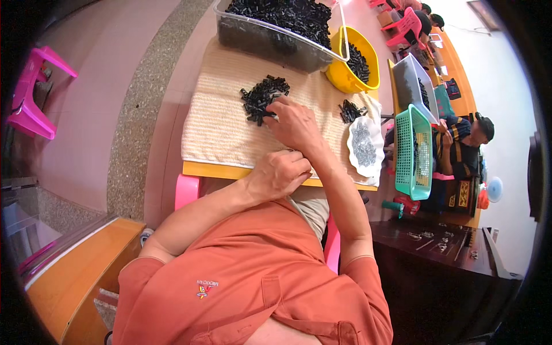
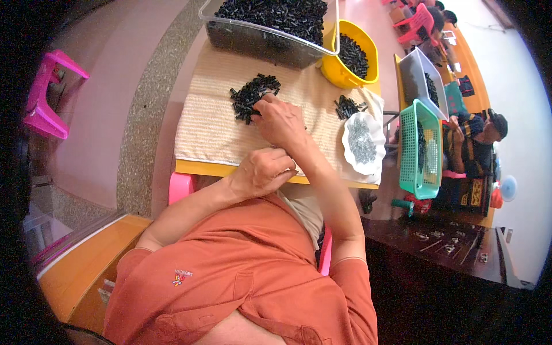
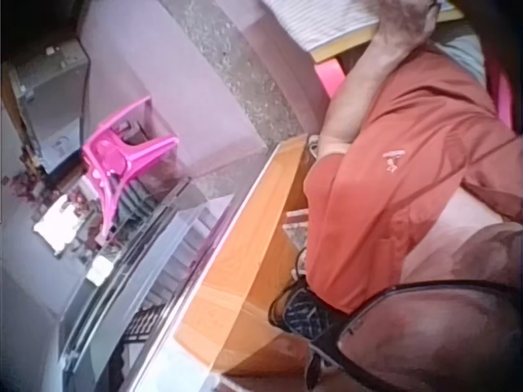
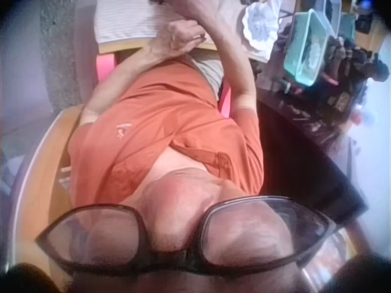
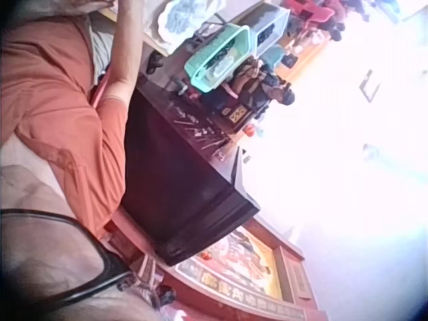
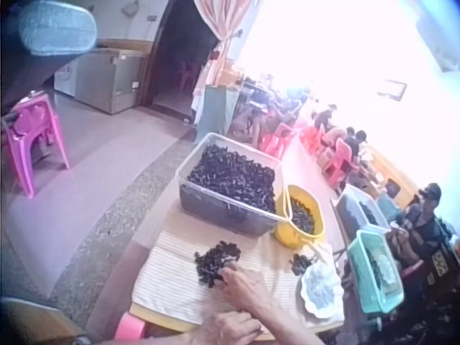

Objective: The person assembles components by picking small metal pins from a plate and inserting them into black plastic pieces by hand.

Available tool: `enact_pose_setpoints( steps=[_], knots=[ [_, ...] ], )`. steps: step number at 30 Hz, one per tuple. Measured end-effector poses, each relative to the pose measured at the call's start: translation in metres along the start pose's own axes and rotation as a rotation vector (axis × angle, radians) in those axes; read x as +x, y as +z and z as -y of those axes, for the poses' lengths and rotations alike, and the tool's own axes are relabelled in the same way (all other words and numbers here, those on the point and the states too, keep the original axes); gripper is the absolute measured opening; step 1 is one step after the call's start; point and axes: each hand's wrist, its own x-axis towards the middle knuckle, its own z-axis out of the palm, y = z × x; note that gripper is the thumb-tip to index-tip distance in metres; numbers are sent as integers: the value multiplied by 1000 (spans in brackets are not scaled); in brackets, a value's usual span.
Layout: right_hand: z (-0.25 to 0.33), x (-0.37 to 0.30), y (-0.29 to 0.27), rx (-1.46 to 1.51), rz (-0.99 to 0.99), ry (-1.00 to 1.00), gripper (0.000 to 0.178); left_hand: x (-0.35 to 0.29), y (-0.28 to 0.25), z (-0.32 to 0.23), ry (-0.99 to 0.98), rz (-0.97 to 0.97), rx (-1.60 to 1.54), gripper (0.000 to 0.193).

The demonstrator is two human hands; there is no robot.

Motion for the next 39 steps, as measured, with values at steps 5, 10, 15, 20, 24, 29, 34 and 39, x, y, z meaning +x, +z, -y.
enact_pose_setpoints(
  steps=[5,10,15,20,24,29,34,39],
  knots=[
    [2,1,0,-2,-11,24,30,-2,2,1,-12,8,17,8],
    [6,3,2,-12,-18,75,30,-3,3,4,-19,5,2,9],
    [-3,2,12,13,-101,55,26,-3,1,3,-31,36,-21,9],
    [-9,-5,20,84,-204,47,23,-3,0,3,-24,39,-23,9],
    [-17,-11,22,196,-308,67,23,0,-1,1,-57,8,-62,9],
    [-27,-17,19,410,-349,92,18,1,-2,2,-63,-40,-101,8],
    [-31,-27,14,502,-390,91,15,3,-7,-2,-208,-89,-169,8],
    [-38,-39,11,763,-365,133,12,6,-10,-3,-394,-201,-252,7]
  ],
)
